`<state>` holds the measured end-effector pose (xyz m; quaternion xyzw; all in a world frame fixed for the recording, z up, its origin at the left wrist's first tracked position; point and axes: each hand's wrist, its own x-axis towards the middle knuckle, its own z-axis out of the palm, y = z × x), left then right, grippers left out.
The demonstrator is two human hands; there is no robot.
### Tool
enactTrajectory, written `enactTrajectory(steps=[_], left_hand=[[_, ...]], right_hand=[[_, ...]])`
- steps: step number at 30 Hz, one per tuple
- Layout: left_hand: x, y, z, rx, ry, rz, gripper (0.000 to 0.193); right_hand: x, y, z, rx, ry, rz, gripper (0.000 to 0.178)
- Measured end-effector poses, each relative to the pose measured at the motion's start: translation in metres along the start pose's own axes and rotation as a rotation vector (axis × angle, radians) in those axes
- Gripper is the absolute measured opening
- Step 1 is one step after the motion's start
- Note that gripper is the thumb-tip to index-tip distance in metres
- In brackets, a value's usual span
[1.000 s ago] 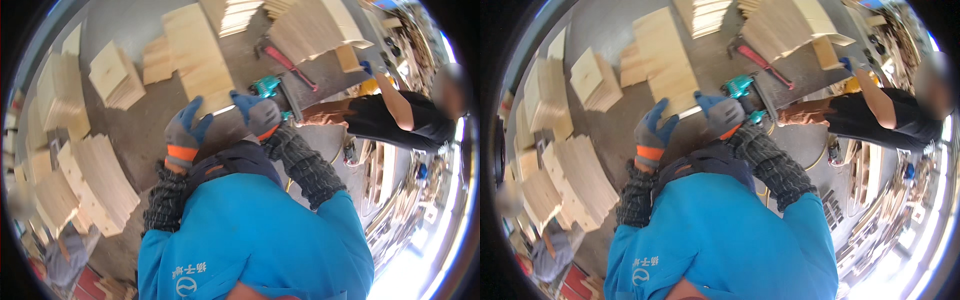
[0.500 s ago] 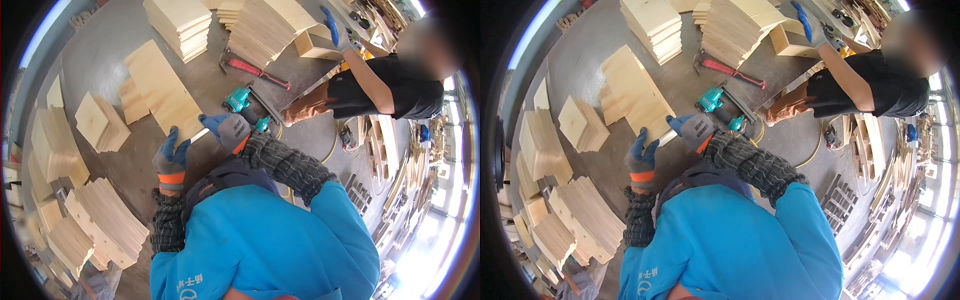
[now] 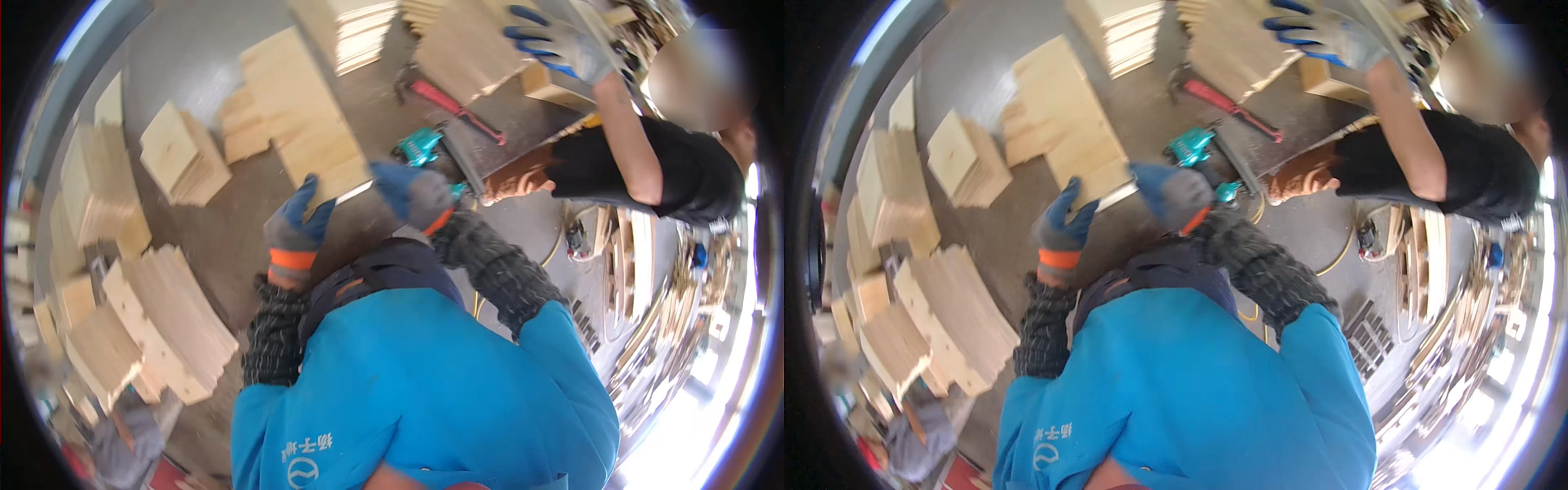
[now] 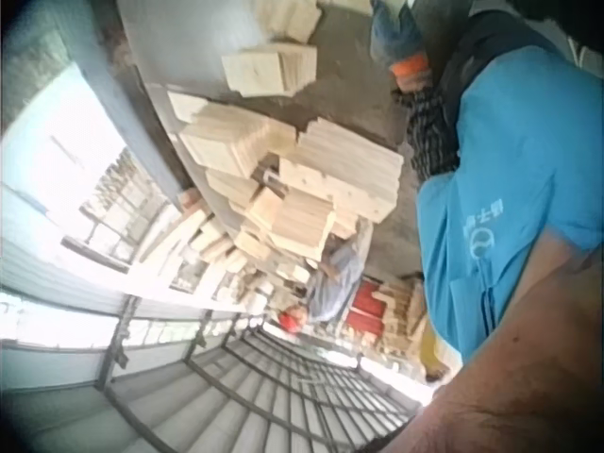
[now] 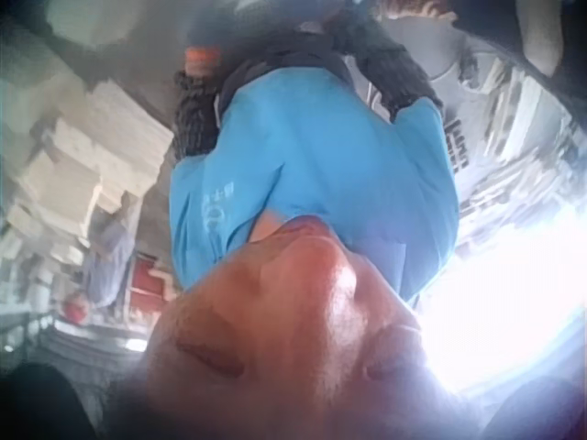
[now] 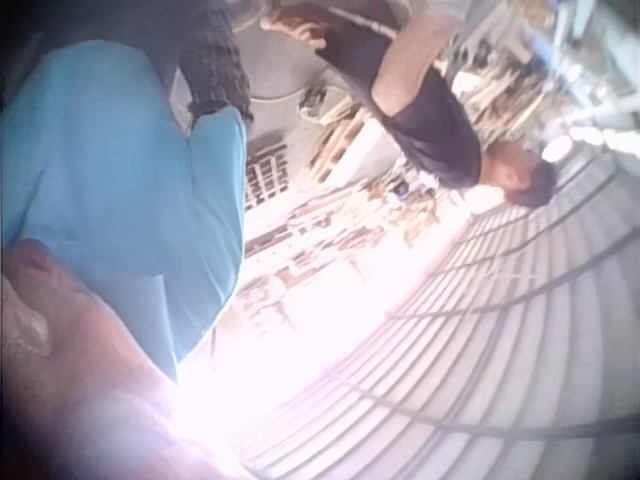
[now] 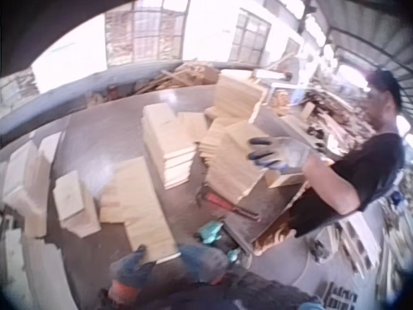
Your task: Assembling wooden box components using a pneumatic nail gun.
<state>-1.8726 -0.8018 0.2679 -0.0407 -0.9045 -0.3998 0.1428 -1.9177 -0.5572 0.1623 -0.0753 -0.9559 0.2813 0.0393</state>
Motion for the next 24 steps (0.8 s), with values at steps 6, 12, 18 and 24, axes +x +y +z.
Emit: enactTrajectory(steps=[6, 12, 18, 24], left_hand=[[0.003, 0.009, -0.005, -0.066, -0.046, -0.076, 0.05], [0.002, 0.007, -0.01, -0.095, -0.024, -0.069, 0.049], [0.001, 0.004, -0.009, -0.136, -0.021, -0.067, 0.047], [0.0, -0.001, -0.007, -0.158, -0.017, -0.04, 0.047]], right_hand=[[0.029, 0.071, -0.104, -0.019, -0.076, -0.264, 0.078], [0.031, 0.083, -0.07, -0.406, -0.418, -0.004, 0.107], [0.035, 0.08, -0.065, -0.282, -0.412, 0.096, 0.109], [0.057, 0.143, -0.075, 0.22, -0.475, 0.09, 0.062]])
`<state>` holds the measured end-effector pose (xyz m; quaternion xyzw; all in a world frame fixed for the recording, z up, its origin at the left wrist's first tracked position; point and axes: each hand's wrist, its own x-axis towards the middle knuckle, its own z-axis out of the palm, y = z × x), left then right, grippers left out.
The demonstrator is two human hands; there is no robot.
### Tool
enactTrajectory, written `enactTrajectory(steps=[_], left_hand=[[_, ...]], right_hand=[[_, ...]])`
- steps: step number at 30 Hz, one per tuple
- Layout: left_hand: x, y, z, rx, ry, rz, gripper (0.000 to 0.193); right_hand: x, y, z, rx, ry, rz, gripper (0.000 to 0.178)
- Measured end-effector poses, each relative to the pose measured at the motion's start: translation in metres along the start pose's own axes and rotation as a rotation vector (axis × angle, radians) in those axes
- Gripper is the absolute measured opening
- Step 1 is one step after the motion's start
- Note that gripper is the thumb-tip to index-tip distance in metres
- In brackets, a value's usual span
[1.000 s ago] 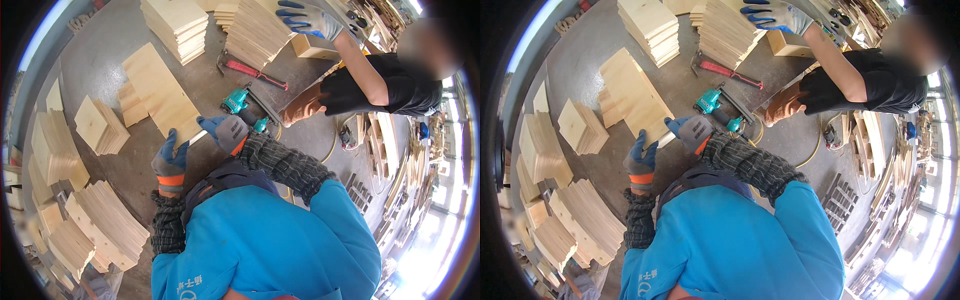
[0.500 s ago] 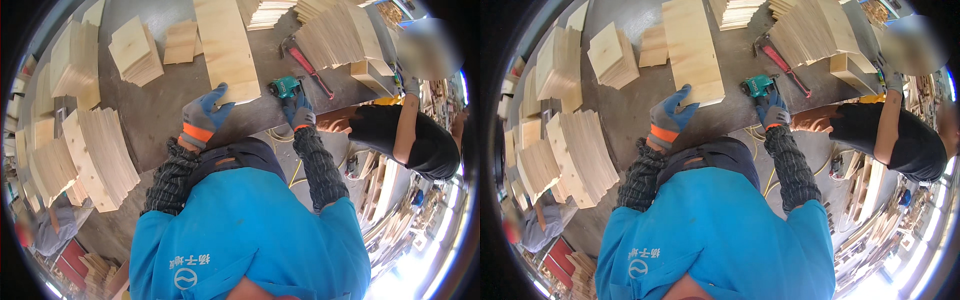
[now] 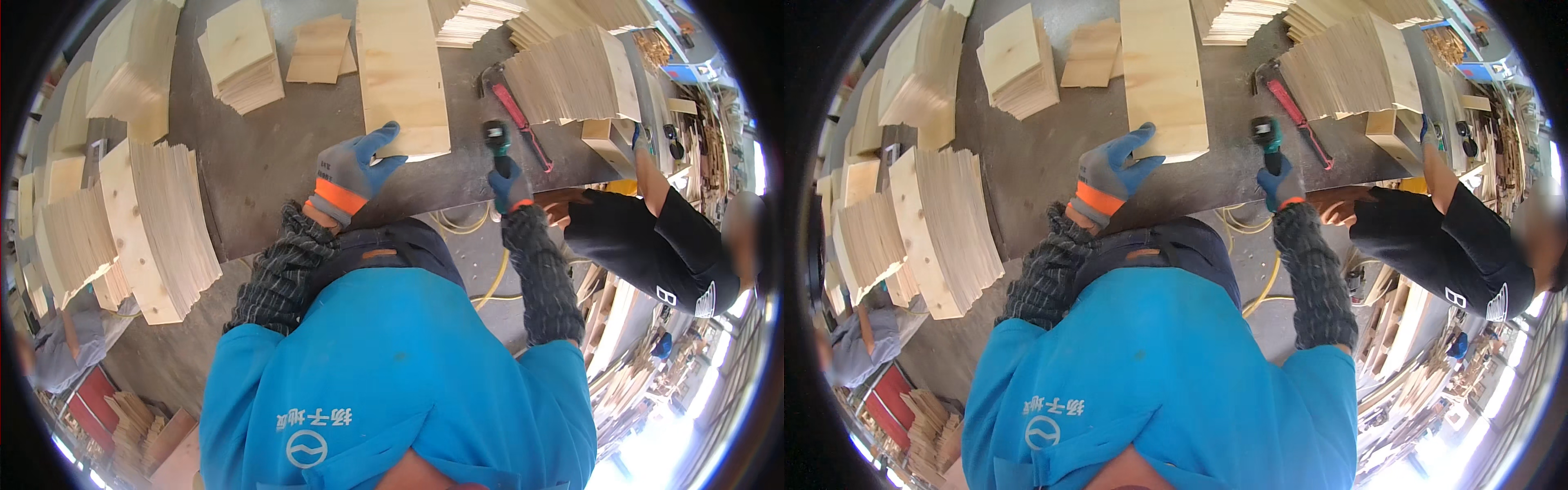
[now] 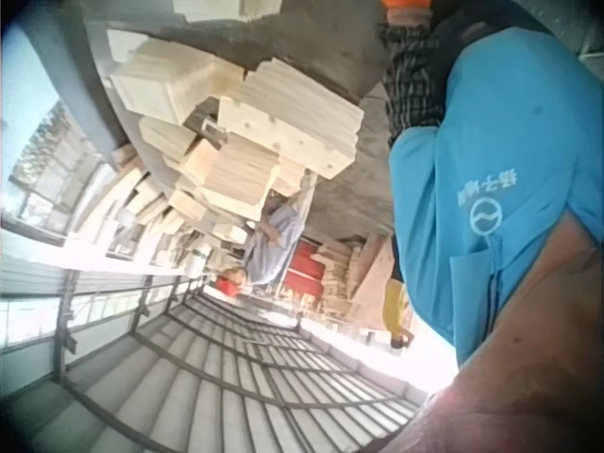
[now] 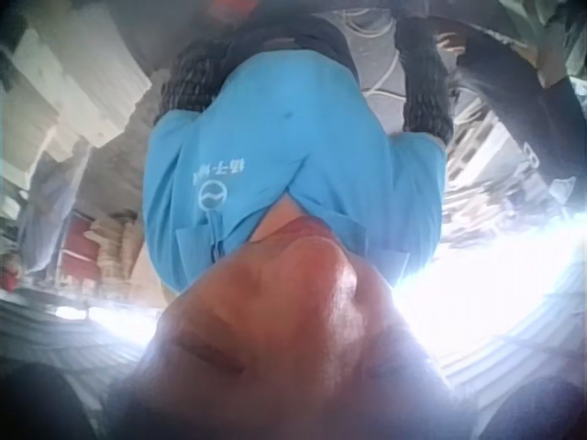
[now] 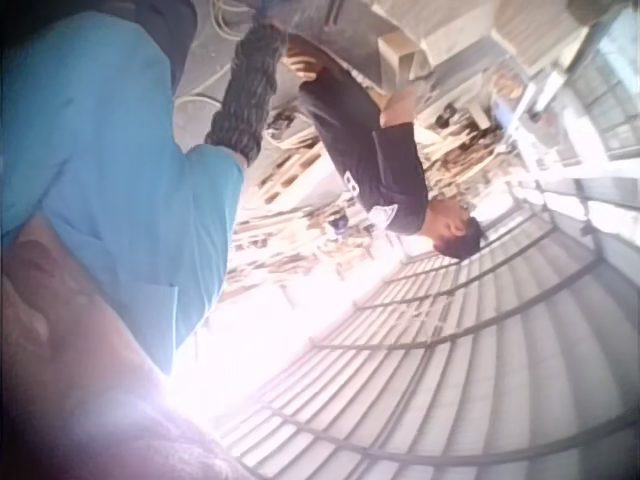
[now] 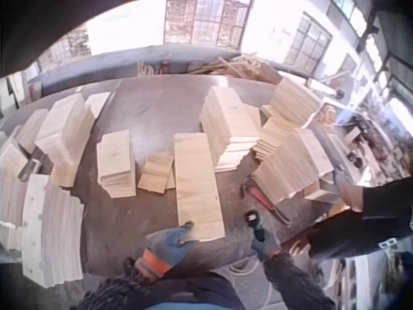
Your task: Assembling wooden box components using a pneumatic nail gun.
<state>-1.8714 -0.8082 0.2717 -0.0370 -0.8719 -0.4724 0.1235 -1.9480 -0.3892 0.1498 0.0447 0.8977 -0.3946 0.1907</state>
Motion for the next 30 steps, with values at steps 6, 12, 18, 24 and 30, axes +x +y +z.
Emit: enactTrajectory(steps=[6, 12, 18, 24, 30], left_hand=[[-0.001, -0.008, 0.005, 0.004, 0.058, 0.06, 0.046], [0.0, -0.006, 0.003, 0.003, 0.047, 0.037, 0.045], [-0.001, -0.01, 0.004, -0.026, 0.094, 0.091, 0.042], [-0.001, -0.008, 0.001, -0.014, 0.059, 0.075, 0.039], [0.0, -0.01, 0.002, -0.011, 0.061, 0.083, 0.039]], right_hand=[[-0.127, -0.208, -0.08, 0.39, -0.144, 0.209, 0.019], [-0.178, -0.269, -0.076, 0.379, -0.263, 0.089, 0.016], [-0.176, -0.287, -0.044, 0.403, -0.243, 0.102, 0.016], [-0.17, -0.274, -0.044, 0.407, -0.323, 0.119, 0.025], [-0.17, -0.289, -0.038, 0.307, -0.294, 0.098, 0.023]])
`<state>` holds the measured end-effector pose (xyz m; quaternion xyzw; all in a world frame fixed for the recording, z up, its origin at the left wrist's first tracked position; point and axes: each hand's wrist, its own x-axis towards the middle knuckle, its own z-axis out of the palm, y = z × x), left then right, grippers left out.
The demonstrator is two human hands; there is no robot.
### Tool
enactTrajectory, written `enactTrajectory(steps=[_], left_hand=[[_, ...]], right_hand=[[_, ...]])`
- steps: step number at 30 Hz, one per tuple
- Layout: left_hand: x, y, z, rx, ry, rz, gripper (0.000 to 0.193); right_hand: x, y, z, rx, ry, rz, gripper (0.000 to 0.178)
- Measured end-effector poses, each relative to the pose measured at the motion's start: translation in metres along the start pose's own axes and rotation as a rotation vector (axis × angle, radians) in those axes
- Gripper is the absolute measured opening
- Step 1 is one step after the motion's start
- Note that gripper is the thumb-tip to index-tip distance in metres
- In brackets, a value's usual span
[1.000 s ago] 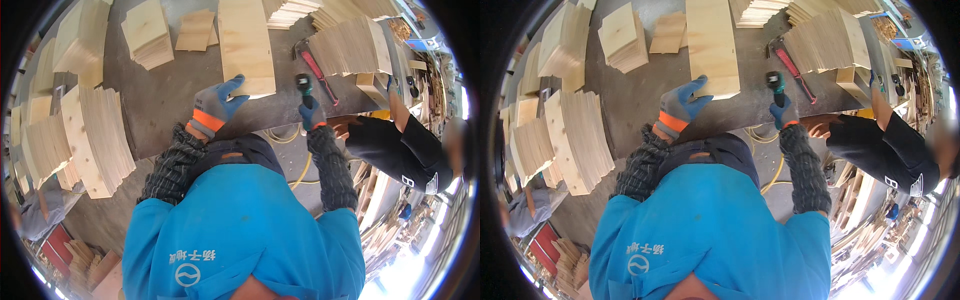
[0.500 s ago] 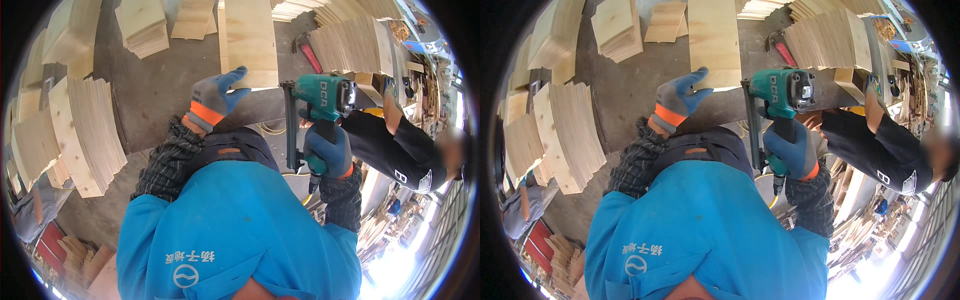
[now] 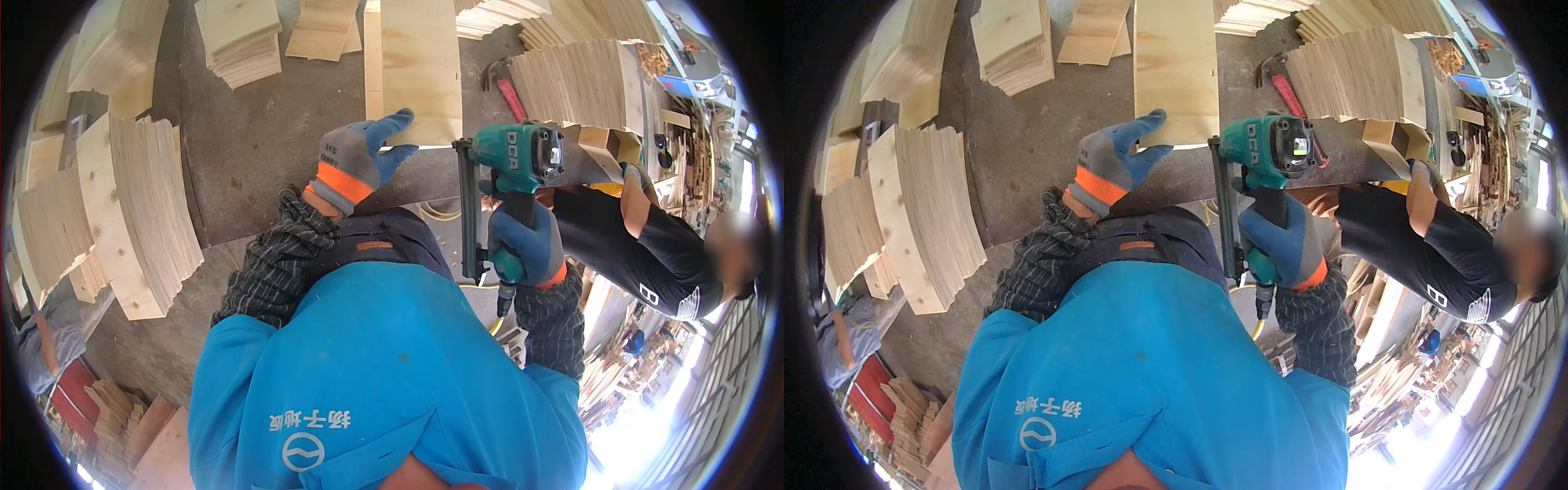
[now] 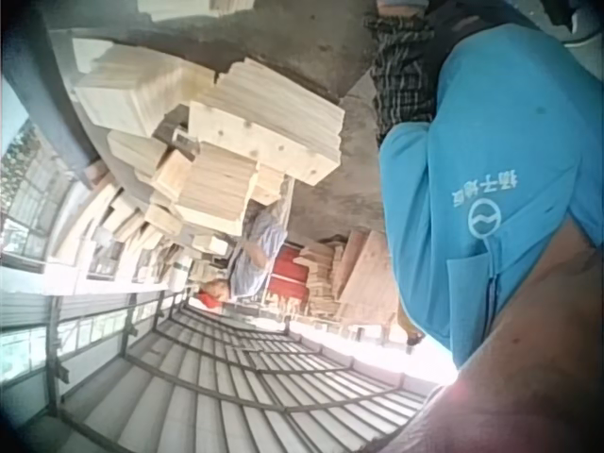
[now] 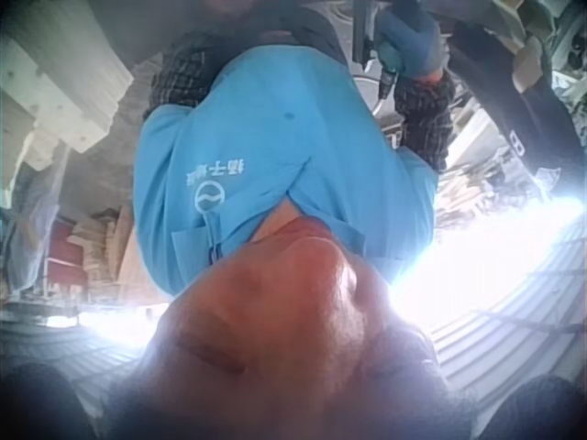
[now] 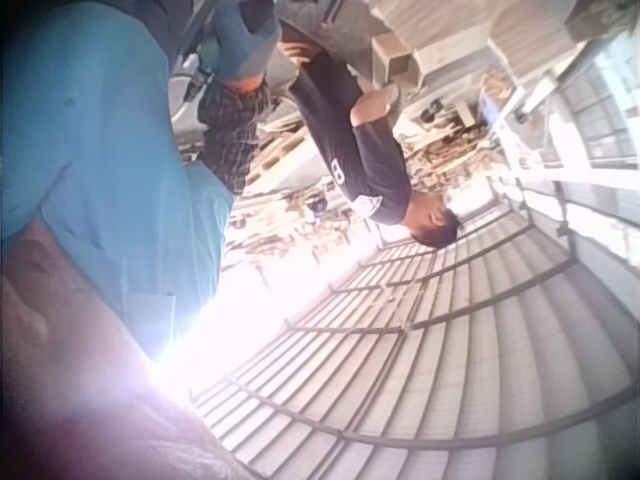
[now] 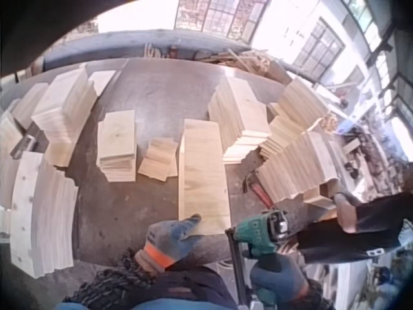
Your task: Assembling wooden box components using a pneumatic nail gun.
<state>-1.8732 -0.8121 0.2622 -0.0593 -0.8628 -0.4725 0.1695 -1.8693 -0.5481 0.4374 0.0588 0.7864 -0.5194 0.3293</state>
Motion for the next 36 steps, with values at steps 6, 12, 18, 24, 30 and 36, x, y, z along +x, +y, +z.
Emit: enactTrajectory(steps=[6, 12, 18, 24, 30, 36], left_hand=[[0.0, 0.0, 0.0, 0.014, -0.011, -0.006, 0.038], [0.0, 0.001, -0.002, -0.011, -0.009, -0.018, 0.039], [0.0, 0.002, -0.003, -0.026, -0.035, -0.052, 0.041], [-0.002, -0.004, -0.01, -0.006, -0.157, -0.073, 0.045], [0.002, -0.014, -0.021, -0.055, -0.342, -0.064, 0.052], [-0.001, -0.015, -0.018, 0.026, -0.281, -0.032, 0.053]], right_hand=[[0.002, 0.004, -0.005, 0.027, -0.029, 0.054, 0.052], [0.0, 0.0, 0.003, -0.021, -0.008, 0.005, 0.024], [-0.003, 0.016, -0.01, -0.138, -0.005, -0.201, 0.024], [-0.024, -0.007, -0.001, 0.018, 0.073, -0.08, 0.017], [-0.019, -0.006, 0.023, 0.133, 0.019, -0.039, 0.029], [-0.004, -0.015, 0.044, 0.105, -0.053, 0.009, 0.042]])
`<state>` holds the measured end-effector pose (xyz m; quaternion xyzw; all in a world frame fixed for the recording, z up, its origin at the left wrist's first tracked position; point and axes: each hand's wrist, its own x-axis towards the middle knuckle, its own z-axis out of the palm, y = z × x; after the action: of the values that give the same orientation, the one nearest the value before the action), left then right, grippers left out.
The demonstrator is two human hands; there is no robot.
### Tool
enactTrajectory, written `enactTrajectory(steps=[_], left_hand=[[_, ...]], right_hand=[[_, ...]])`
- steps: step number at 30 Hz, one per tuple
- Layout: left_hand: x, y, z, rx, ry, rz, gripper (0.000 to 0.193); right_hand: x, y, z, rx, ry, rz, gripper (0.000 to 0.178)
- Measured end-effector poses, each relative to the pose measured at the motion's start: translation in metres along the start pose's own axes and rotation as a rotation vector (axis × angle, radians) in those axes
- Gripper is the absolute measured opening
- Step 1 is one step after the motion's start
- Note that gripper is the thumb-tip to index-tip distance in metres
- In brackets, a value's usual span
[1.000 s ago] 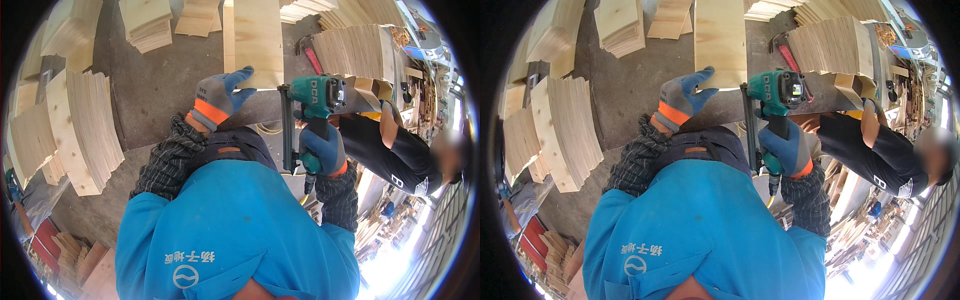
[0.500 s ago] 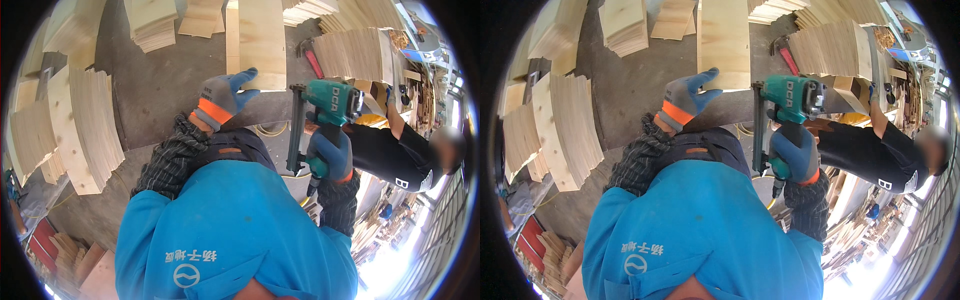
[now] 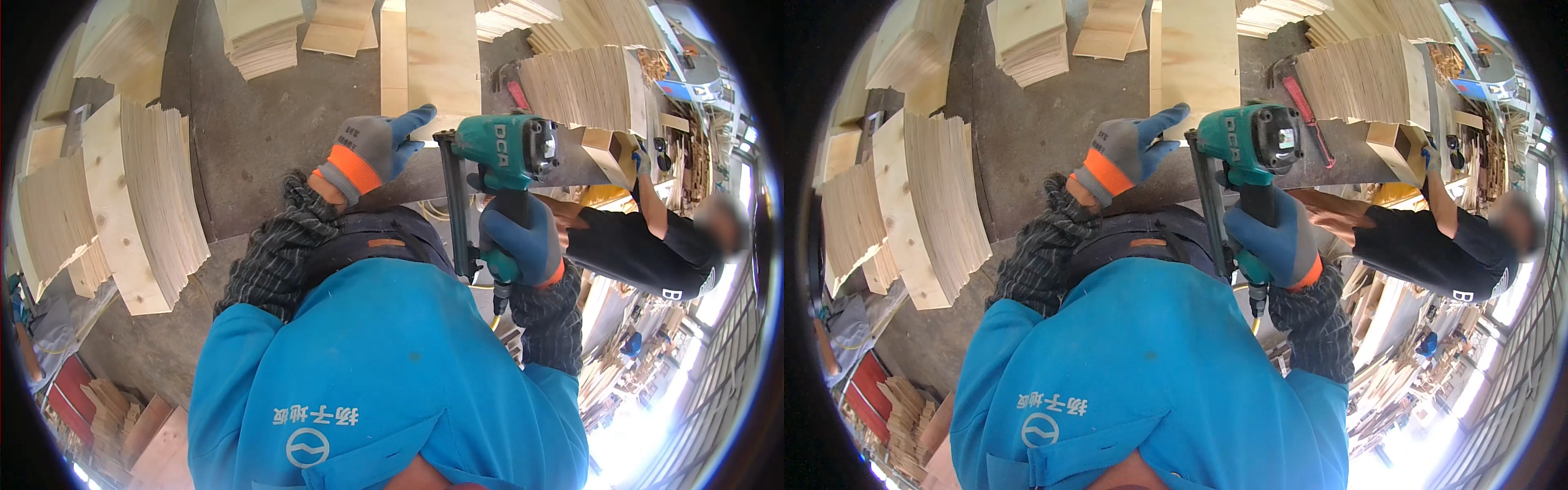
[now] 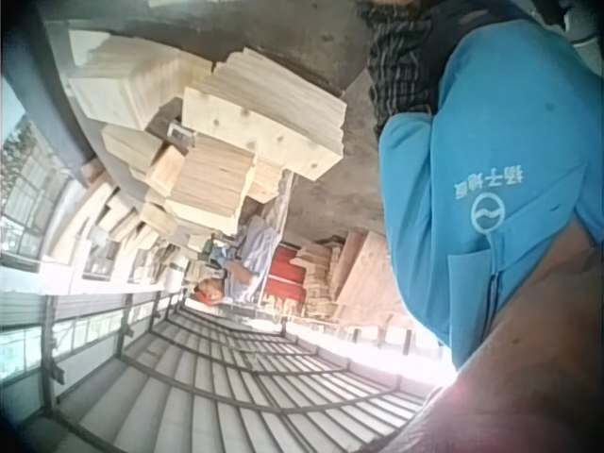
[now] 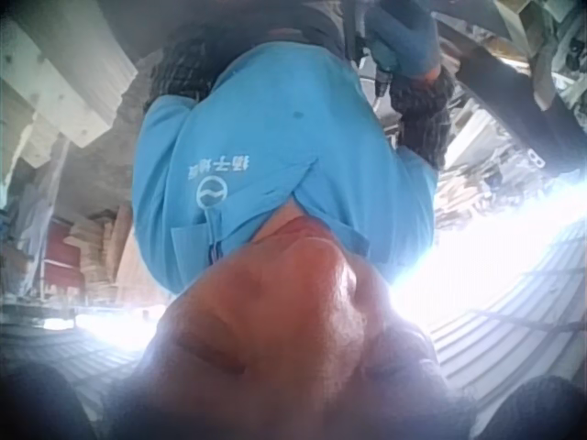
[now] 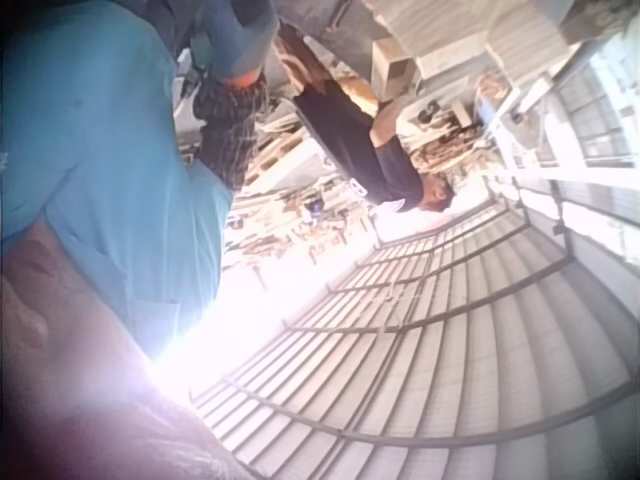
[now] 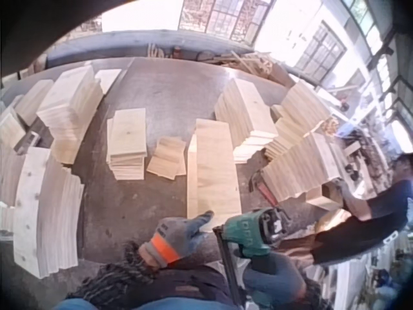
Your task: Assembling wooden box components using a pneumatic nail gun.
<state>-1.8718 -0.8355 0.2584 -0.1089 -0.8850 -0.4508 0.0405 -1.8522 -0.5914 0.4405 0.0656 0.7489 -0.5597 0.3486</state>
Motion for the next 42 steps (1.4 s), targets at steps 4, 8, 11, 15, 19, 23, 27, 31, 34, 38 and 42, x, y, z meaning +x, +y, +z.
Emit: enactTrajectory(steps=[4, 8, 11, 15, 19, 23, 27, 31, 34, 38, 42], left_hand=[[0.001, 0.0, 0.001, -0.037, -0.002, -0.004, 0.055], [0.002, 0.001, -0.002, -0.019, -0.007, -0.004, 0.058], [0.002, 0.002, -0.003, -0.009, -0.003, -0.009, 0.058], [0.002, 0.001, -0.001, -0.023, 0.008, -0.019, 0.058], [0.002, -0.001, -0.001, -0.044, 0.029, -0.002, 0.057], [0.002, 0.004, -0.007, -0.047, -0.011, -0.041, 0.054], [0.001, 0.0, -0.001, -0.072, 0.018, -0.028, 0.052], [0.002, 0.005, -0.007, -0.064, -0.032, -0.062, 0.051], [0.002, 0.003, -0.003, -0.052, -0.004, -0.037, 0.05], [0.002, 0.003, -0.005, -0.09, -0.011, -0.042, 0.052], [0.003, 0.004, -0.006, -0.116, -0.009, -0.051, 0.051]], right_hand=[[0.008, 0.006, 0.004, -0.048, -0.011, 0.0, 0.044], [0.013, 0.006, 0.008, -0.077, -0.02, 0.02, 0.046], [0.015, 0.008, 0.007, -0.122, -0.017, 0.049, 0.049], [0.014, 0.002, 0.012, -0.105, -0.025, 0.068, 0.052], [0.014, -0.003, 0.014, -0.079, -0.035, 0.051, 0.052], [0.011, 0.001, 0.006, -0.131, -0.024, 0.055, 0.051], [0.004, 0.001, 0.005, -0.024, 0.033, 0.034, 0.052], [0.006, 0.005, -0.004, -0.066, 0.014, 0.037, 0.052], [0.006, 0.007, -0.004, -0.053, 0.01, 0.048, 0.051], [0.008, 0.003, -0.002, -0.061, 0.016, 0.056, 0.052], [0.004, 0.002, -0.005, -0.02, 0.015, 0.045, 0.052]])
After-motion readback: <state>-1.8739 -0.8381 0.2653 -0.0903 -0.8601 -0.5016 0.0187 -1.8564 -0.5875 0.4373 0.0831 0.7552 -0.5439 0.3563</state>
